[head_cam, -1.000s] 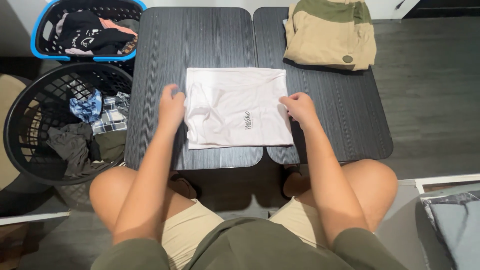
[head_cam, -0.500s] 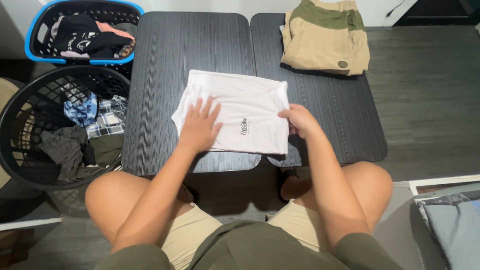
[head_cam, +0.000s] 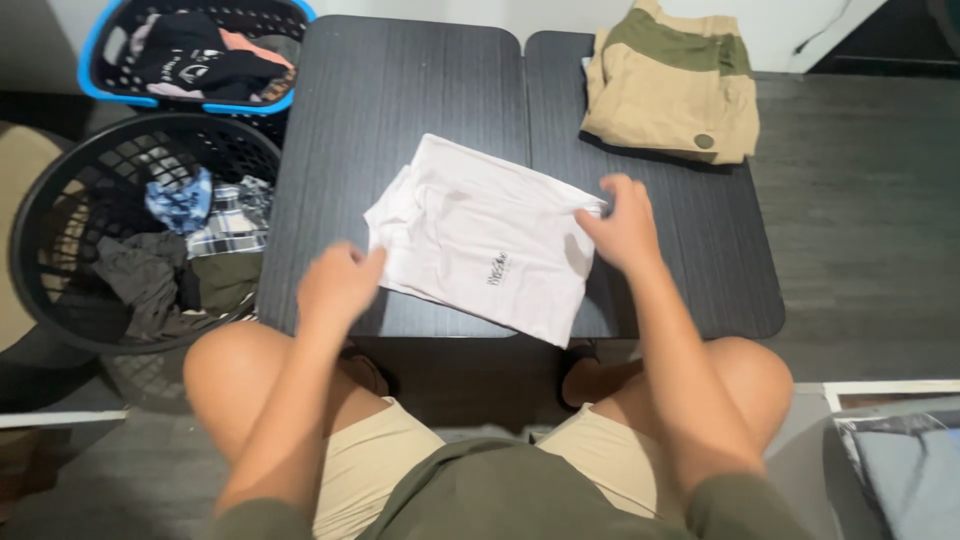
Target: The recorder folds several shirts and a pair of pants on a table and stacks them on a bed.
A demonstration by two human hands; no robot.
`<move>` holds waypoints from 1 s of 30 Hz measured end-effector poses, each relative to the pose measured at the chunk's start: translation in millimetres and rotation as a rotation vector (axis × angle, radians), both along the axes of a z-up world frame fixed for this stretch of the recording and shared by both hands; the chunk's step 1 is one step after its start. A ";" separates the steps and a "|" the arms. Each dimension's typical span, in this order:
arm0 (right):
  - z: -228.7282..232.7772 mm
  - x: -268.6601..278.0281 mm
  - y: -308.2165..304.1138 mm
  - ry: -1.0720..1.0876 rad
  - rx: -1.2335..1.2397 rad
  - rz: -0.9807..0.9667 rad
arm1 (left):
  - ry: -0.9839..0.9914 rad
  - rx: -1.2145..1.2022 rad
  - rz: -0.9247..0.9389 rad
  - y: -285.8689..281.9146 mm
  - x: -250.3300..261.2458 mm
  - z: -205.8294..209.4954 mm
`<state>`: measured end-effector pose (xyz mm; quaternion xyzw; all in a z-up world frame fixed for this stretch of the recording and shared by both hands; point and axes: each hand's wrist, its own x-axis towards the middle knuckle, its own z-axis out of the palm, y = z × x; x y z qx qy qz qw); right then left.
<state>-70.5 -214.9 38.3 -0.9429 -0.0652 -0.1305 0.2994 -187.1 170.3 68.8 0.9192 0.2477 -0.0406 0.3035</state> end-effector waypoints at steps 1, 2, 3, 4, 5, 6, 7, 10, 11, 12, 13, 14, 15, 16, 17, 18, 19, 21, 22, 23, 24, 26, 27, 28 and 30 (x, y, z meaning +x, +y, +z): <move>-10.0 21.0 -1.9 -0.001 0.007 0.006 | -0.001 0.007 0.006 -6.3 -9.1 -3.4; -20.0 42.2 -3.7 0.082 -0.029 0.045 | 0.030 0.010 0.020 -13.0 -17.9 -6.9; -30.3 62.4 -5.4 0.165 -0.066 0.083 | 0.063 0.013 0.032 -19.6 -27.0 -10.6; -32.6 70.2 -5.5 0.165 -0.059 0.088 | 0.063 0.020 0.037 -23.1 -27.5 -16.9; -32.8 81.3 -4.8 0.310 -0.084 0.102 | -0.030 -0.012 0.076 -25.5 -24.3 -21.9; -33.2 92.6 -3.9 0.456 -0.109 0.118 | -0.123 -0.044 0.113 -27.7 -20.7 -27.3; -38.2 96.2 -6.0 0.456 -0.110 0.117 | -0.122 -0.045 0.113 -29.7 -15.1 -30.4; -41.9 90.0 -14.4 0.545 -0.259 0.227 | -0.195 -0.057 0.098 -37.5 6.6 -38.5; -34.8 78.3 -14.0 0.650 -0.175 0.223 | -0.150 -0.040 0.046 -37.7 17.4 -38.1; -27.8 66.6 -13.8 0.753 -0.089 0.221 | -0.105 -0.024 -0.005 -38.4 28.4 -37.7; -26.6 56.2 -17.8 0.751 -0.088 0.213 | -0.107 -0.026 -0.012 -35.0 43.4 -47.2; -25.8 46.0 -21.9 0.786 -0.058 0.203 | -0.172 -0.069 -0.019 -32.1 58.7 -56.8; -26.2 34.0 -25.9 0.823 -0.025 0.190 | -0.234 -0.113 -0.028 -29.3 73.1 -67.2; -21.4 20.7 -26.7 0.823 -0.022 0.181 | -0.233 -0.115 -0.037 -27.9 88.9 -72.7; -16.9 6.2 -27.2 0.898 0.048 0.181 | -0.322 -0.130 -0.072 -26.6 104.3 -78.4; -12.2 -8.1 -27.2 0.972 0.120 0.180 | -0.410 -0.147 -0.106 -25.5 120.0 -84.1; -4.9 -22.1 -22.4 0.971 0.124 0.167 | -0.409 -0.151 -0.119 -29.0 133.0 -82.6; 9.7 -49.3 -12.5 1.026 0.067 0.137 | -0.459 -0.208 -0.106 -37.4 157.9 -80.5; 8.4 -50.2 -14.2 1.027 0.068 0.125 | -0.457 -0.215 -0.115 -42.2 167.4 -84.9; 7.1 -50.5 -14.7 0.955 0.086 0.104 | -0.468 -0.253 -0.073 -45.5 175.9 -89.4; 6.0 -50.9 -14.9 0.884 0.103 0.082 | -0.477 -0.291 -0.031 -48.6 184.2 -93.7; -1.3 -38.1 -18.1 0.731 0.138 0.025 | -0.457 -0.315 0.036 -46.7 177.0 -83.7; -5.3 -30.6 -18.8 0.578 0.174 -0.027 | -0.438 -0.334 0.107 -44.3 173.5 -78.4; -13.7 -16.0 -21.6 0.576 0.173 -0.025 | -0.440 -0.334 0.108 -38.3 170.3 -83.1; -34.2 8.5 -23.0 0.615 0.377 0.004 | -0.407 -0.299 0.059 -21.9 156.0 -95.4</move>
